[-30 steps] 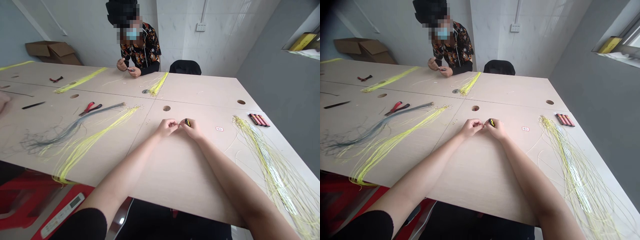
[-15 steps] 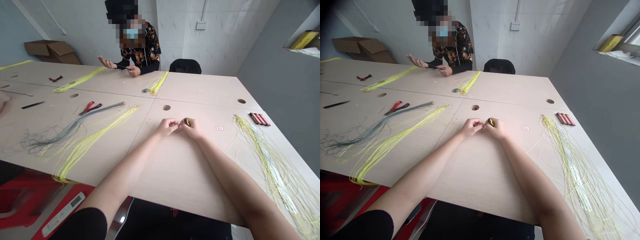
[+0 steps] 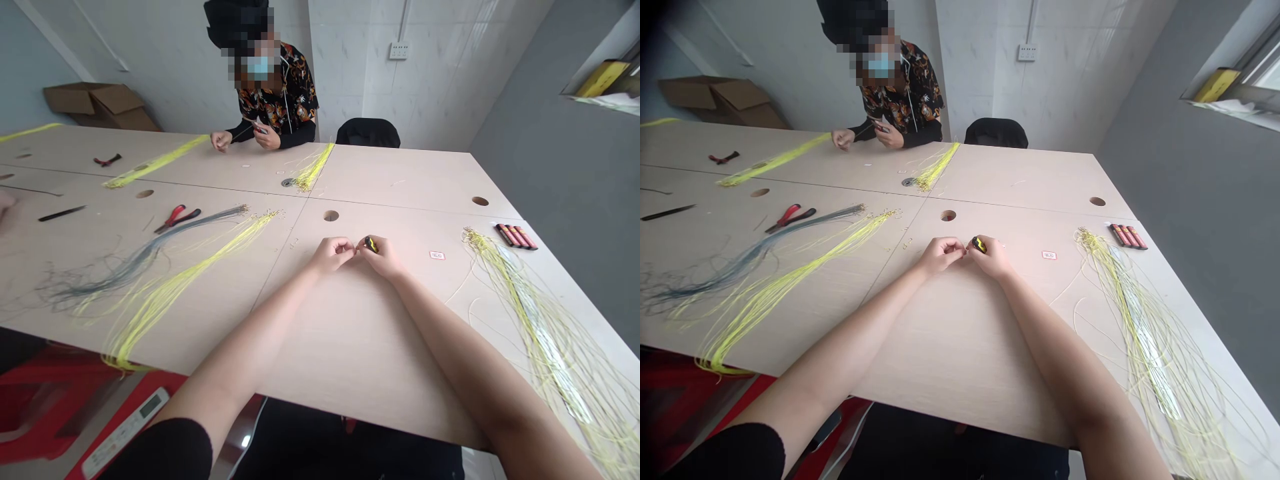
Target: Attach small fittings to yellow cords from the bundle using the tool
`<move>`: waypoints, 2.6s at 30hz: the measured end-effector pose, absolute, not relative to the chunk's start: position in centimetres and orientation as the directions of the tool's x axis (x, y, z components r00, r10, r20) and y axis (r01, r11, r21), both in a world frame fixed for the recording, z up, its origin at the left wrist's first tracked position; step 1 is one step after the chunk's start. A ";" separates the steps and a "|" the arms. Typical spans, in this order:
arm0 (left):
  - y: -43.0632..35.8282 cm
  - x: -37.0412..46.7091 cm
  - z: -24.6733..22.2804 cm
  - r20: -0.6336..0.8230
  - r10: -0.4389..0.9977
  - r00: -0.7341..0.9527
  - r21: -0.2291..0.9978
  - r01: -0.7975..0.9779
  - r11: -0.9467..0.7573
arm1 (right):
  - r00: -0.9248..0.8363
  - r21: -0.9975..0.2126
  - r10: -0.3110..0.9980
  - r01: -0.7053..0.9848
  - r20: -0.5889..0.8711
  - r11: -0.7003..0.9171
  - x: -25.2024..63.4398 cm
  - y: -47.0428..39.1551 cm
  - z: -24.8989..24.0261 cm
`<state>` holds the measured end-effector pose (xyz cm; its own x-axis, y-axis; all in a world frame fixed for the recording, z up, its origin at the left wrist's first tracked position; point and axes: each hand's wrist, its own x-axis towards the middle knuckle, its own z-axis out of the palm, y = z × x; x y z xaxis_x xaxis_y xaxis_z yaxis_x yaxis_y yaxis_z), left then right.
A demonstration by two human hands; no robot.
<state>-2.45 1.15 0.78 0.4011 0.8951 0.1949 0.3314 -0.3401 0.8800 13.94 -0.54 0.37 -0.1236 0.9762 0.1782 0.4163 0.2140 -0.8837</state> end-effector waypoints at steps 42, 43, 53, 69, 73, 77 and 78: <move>1.5 -2.6 0.1 0.210 0.889 0.407 0.880 0.317 -0.354 | -0.064 -0.905 0.977 0.370 0.203 0.212 14.0 -0.4 0.4; 1.5 -2.6 0.0 0.212 0.889 0.407 0.880 0.316 -0.354 | -0.062 -0.906 0.977 0.368 0.203 0.212 14.0 -0.3 0.3; 1.4 -2.6 0.2 0.225 0.899 0.377 0.895 0.286 -0.344 | 0.033 -0.915 0.969 0.340 0.244 0.219 14.2 -0.4 0.2; 1.4 -2.7 0.2 0.325 0.913 0.247 0.896 0.229 -0.381 | -0.225 -0.958 0.974 -0.268 -0.041 -0.102 12.0 -2.2 1.4; 1.3 -2.7 0.2 0.322 0.915 0.244 0.896 0.233 -0.377 | -0.212 -0.945 0.976 -0.307 -0.046 -0.111 11.8 -2.1 1.2; 1.3 -2.6 0.2 0.337 0.913 0.230 0.902 0.199 -0.383 | -0.230 -0.942 0.972 -0.317 -0.041 -0.115 11.6 -2.0 0.8; 1.3 -2.6 0.2 0.344 0.911 0.227 0.902 0.190 -0.388 | -0.237 -0.939 0.971 -0.324 -0.035 -0.113 11.6 -1.9 0.7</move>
